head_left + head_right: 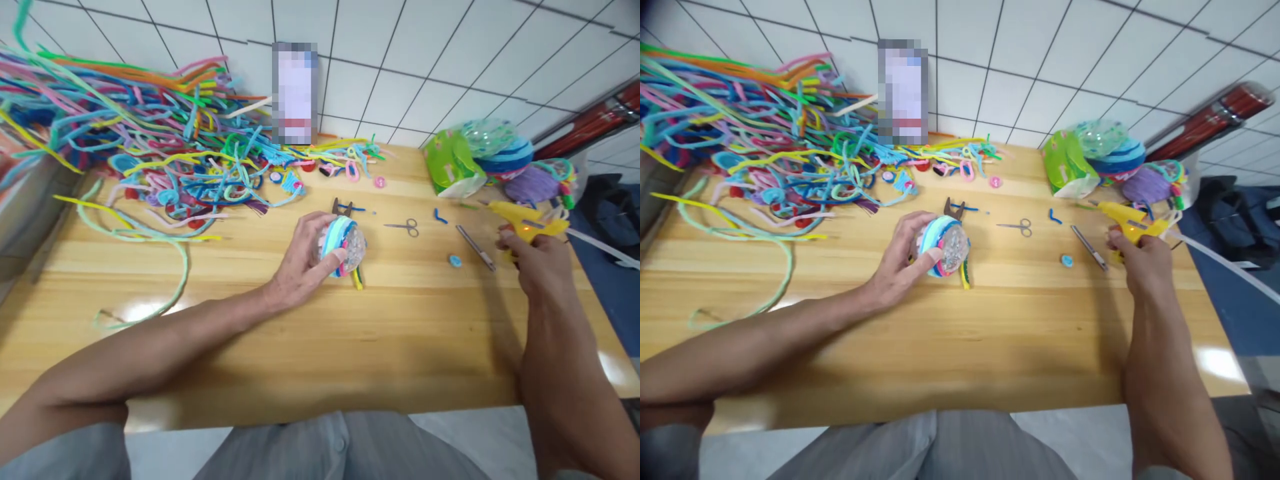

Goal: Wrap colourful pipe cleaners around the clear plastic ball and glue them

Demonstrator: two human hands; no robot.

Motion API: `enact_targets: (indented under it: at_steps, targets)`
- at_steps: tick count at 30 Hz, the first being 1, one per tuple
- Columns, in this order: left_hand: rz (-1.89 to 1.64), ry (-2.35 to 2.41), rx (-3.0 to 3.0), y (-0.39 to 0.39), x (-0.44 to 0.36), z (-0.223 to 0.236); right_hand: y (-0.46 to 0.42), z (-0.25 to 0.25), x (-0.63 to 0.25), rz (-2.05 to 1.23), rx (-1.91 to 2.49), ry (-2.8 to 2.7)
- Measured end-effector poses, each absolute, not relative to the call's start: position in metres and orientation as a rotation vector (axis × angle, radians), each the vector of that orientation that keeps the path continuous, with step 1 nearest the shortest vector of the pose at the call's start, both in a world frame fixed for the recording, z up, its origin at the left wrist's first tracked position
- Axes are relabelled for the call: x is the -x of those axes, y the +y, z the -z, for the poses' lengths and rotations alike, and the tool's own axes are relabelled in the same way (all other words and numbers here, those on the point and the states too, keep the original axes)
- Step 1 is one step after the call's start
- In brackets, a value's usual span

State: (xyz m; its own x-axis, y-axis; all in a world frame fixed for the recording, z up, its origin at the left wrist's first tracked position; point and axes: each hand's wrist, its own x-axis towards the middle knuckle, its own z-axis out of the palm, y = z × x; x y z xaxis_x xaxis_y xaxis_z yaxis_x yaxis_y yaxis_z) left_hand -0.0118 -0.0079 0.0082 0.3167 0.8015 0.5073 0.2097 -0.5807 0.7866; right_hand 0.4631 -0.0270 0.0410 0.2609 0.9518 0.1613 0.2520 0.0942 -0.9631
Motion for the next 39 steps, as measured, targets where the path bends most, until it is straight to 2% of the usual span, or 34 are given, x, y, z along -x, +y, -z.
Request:
enact_targets:
  at_steps: [2, 7, 10, 16, 20, 25, 33, 39]
  targets:
    - [-1.252, 0.905, -1.98, -0.011, 0.011, -0.009, -0.022, -0.048, -0.425, -0.811, 1.475, -1.08]
    - [-1.214, 0.957, -1.97, -0.017, 0.013, -0.01, -0.005, -0.05, -0.307, -1.295, 1.43, -1.04]
    - [-1.215, 0.975, -1.976, -0.017, 0.012, -0.012, 0.007, -0.044, -0.268, -1.329, 1.373, -1.121]
    - [-1.258, 1.038, -1.971, -0.021, 0.003, -0.014, 0.003, -0.038, -0.273, -1.019, 1.361, -1.389]
    - [-1.287, 1.059, -1.958, -0.024, 0.001, -0.014, -0.012, -0.05, -0.287, -0.82, 1.382, -1.76]
    - [-1.282, 1.041, -1.967, -0.023, 0.002, -0.012, -0.023, -0.067, -0.292, -0.51, 1.159, -2.087]
    - [-1.253, 0.955, -1.936, -0.022, 0.004, -0.012, -0.021, -0.087, -0.3, -0.21, 0.908, -2.521]
    - [-1.258, 0.947, -1.946, -0.021, 0.004, -0.011, -0.025, -0.098, -0.295, -0.009, 0.786, -2.611]
